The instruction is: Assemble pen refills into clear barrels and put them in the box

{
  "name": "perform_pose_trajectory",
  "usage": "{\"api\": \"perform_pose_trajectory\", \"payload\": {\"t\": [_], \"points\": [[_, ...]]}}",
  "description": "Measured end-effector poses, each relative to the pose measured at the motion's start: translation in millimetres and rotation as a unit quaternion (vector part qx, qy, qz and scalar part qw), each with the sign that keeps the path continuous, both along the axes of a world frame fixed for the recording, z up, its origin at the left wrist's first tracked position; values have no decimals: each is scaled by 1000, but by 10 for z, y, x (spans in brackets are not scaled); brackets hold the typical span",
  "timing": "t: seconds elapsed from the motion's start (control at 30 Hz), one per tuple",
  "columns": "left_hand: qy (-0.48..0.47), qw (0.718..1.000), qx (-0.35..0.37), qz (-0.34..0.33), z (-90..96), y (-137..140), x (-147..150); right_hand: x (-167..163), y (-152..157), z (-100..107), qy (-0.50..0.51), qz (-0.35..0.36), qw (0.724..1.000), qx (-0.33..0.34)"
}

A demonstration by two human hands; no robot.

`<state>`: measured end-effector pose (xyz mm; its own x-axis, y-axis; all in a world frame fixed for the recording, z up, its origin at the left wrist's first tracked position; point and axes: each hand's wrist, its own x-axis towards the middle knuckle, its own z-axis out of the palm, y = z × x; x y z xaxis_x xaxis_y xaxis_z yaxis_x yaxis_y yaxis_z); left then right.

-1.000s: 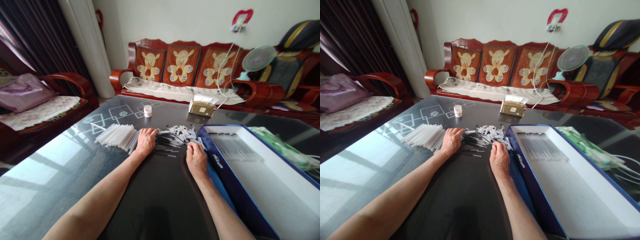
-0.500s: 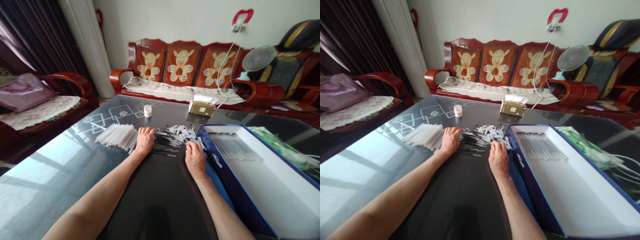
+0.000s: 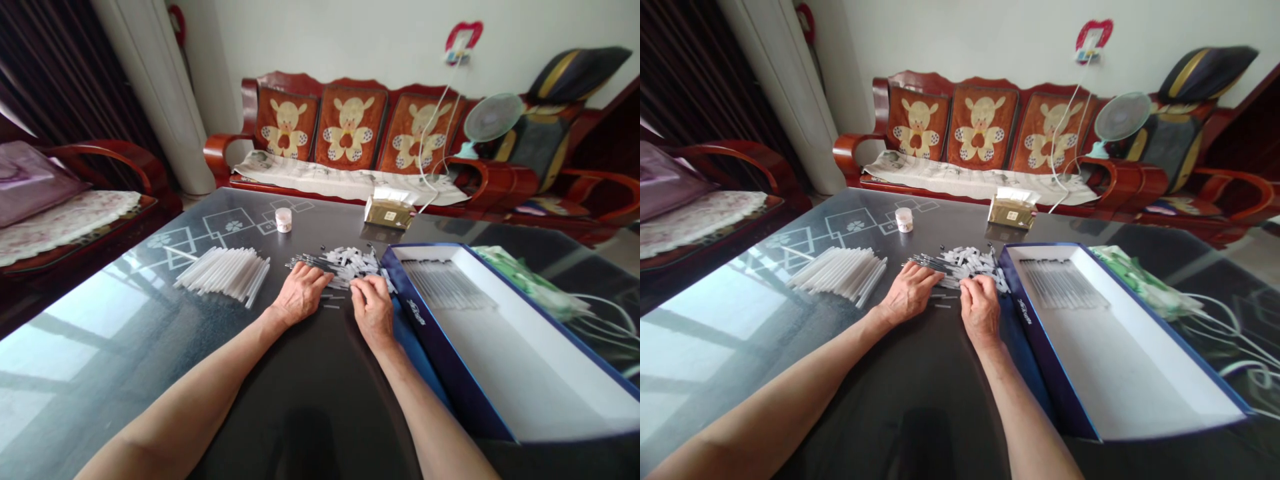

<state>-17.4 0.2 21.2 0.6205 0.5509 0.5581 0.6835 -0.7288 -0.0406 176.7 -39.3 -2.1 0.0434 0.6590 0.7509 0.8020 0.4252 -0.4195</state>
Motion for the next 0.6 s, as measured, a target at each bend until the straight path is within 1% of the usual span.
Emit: {"api": "perform_pose_trajectory", "payload": {"t": [0.07,0.13,0.23,0.3,0.4,0.5,0.53,0.57,0.6], "points": [[13,1000,-8,-11,-7,-67,69,-34,-7,-7,11,15,1000,-4],[22,1000,-10,-6,-28,-106,108,-65,-8,-28,35,27,999,-8],[34,999,-13,-2,-50,-128,125,-114,-13,-54,84,34,996,-17],[40,999,-18,-3,-50,-134,125,-154,-29,-58,115,38,992,-36],[46,998,-34,-9,-44,-144,125,-215,-61,-47,192,51,976,-85],[51,997,-58,-11,-52,-143,125,-244,-77,-29,263,104,950,-136],[50,997,-65,-8,-56,-138,123,-237,-78,-19,261,118,947,-146],[48,996,-70,-3,-62,-129,120,-219,-76,-8,242,120,952,-147],[46,996,-74,3,-67,-118,116,-189,-73,3,206,107,963,-139]]}}
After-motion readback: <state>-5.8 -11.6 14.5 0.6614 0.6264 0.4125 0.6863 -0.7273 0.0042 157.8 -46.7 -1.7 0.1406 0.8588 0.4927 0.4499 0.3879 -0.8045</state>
